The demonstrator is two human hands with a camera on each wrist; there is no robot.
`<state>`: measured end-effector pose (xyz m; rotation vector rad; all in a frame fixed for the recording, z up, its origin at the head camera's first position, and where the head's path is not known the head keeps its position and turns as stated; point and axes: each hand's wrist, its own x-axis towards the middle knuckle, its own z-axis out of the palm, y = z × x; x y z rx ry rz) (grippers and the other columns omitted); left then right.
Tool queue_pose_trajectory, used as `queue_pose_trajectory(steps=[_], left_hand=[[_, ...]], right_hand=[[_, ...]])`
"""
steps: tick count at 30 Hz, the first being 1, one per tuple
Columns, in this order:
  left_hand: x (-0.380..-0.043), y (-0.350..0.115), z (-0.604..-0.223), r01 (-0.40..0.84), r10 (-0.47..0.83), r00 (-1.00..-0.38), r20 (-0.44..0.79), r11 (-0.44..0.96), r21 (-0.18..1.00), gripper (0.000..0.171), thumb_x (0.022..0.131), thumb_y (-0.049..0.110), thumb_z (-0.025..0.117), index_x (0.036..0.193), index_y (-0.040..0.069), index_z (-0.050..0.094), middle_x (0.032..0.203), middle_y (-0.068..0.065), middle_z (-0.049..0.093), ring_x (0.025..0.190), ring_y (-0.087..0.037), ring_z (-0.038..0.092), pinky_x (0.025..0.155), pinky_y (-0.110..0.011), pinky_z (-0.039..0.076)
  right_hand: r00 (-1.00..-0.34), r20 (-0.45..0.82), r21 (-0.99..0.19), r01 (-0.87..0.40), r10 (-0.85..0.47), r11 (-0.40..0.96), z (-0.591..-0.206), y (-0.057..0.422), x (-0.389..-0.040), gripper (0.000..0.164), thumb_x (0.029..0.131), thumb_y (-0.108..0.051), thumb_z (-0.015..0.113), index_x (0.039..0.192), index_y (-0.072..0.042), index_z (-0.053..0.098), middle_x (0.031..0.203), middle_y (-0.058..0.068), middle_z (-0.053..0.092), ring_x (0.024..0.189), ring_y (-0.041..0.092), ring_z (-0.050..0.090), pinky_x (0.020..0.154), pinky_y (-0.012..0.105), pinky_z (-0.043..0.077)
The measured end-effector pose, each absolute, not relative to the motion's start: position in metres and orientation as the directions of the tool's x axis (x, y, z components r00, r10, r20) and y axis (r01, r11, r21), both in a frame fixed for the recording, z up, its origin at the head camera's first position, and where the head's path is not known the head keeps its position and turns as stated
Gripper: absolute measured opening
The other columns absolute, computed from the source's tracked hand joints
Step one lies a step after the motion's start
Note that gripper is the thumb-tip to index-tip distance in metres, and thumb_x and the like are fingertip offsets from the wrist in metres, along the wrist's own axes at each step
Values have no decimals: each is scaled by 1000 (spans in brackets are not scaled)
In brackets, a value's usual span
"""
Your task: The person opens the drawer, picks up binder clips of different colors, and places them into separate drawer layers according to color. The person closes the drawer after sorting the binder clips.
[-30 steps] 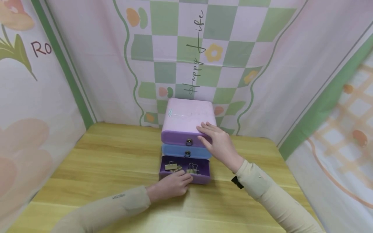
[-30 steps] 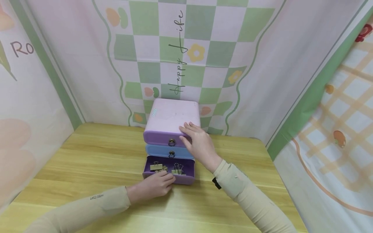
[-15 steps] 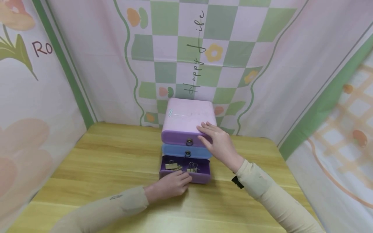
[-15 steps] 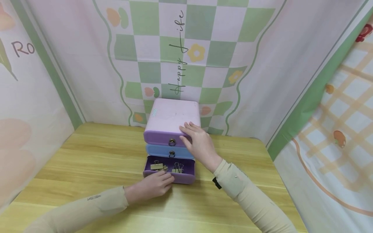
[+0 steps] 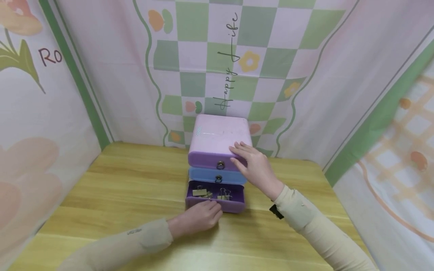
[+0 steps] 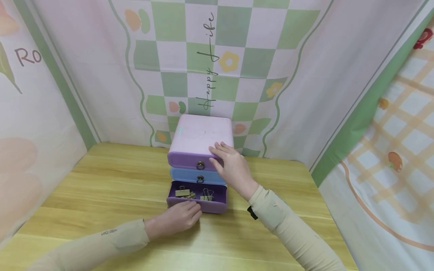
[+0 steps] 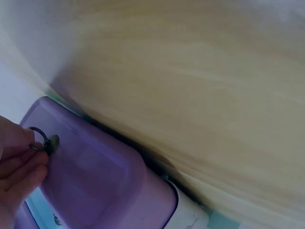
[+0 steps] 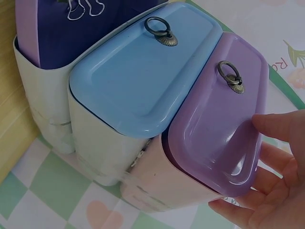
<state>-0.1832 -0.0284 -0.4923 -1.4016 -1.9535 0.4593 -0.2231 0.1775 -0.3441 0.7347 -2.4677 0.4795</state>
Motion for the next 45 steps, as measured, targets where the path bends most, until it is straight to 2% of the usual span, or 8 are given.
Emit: queue_pose_trajectory(steps=[11, 20, 28, 38, 45], left_hand=[[-175, -22, -489, 687, 864, -293, 410, 489, -537, 25, 86, 3, 43, 95, 8, 66, 91, -3, 66, 82, -12, 64, 70, -18, 57], [-173, -17, -489, 670, 817, -368, 443, 564, -483, 13, 84, 11, 61, 94, 6, 67, 92, -7, 67, 80, -14, 65, 64, -18, 58], [-177, -11, -492, 638, 797, -405, 448, 597, -486, 14, 79, 9, 63, 92, 6, 67, 87, -6, 66, 70, -10, 61, 52, -16, 54], [-180, 0, -487, 603, 747, -459, 481, 660, -448, 8, 80, 6, 63, 86, 7, 68, 83, -4, 65, 63, -8, 57, 47, -14, 50], [-185, 7, -484, 573, 702, -483, 524, 705, -417, 11, 71, 3, 61, 79, 8, 68, 72, -1, 60, 56, -6, 50, 41, -14, 44]], right_hand=[[-728, 561, -194, -578, -394, 793, -344, 177, -223, 37, 90, -28, 65, 124, -14, 64, 130, 10, 59, 125, 27, 53, 103, 46, 45], [-724, 564, -192, -583, -397, 790, -344, 178, -223, 37, 90, -28, 65, 124, -14, 64, 130, 10, 59, 125, 27, 53, 103, 46, 45], [-724, 560, -190, -584, -402, 789, -344, 178, -223, 37, 90, -29, 65, 124, -14, 64, 130, 10, 59, 124, 27, 54, 103, 46, 45], [-716, 569, -187, -592, -405, 784, -343, 178, -223, 37, 90, -28, 66, 123, -13, 64, 129, 11, 60, 124, 28, 54, 102, 47, 46], [-717, 566, -180, -590, -408, 787, -344, 178, -225, 37, 90, -28, 66, 123, -13, 64, 129, 11, 60, 123, 28, 54, 101, 47, 46]])
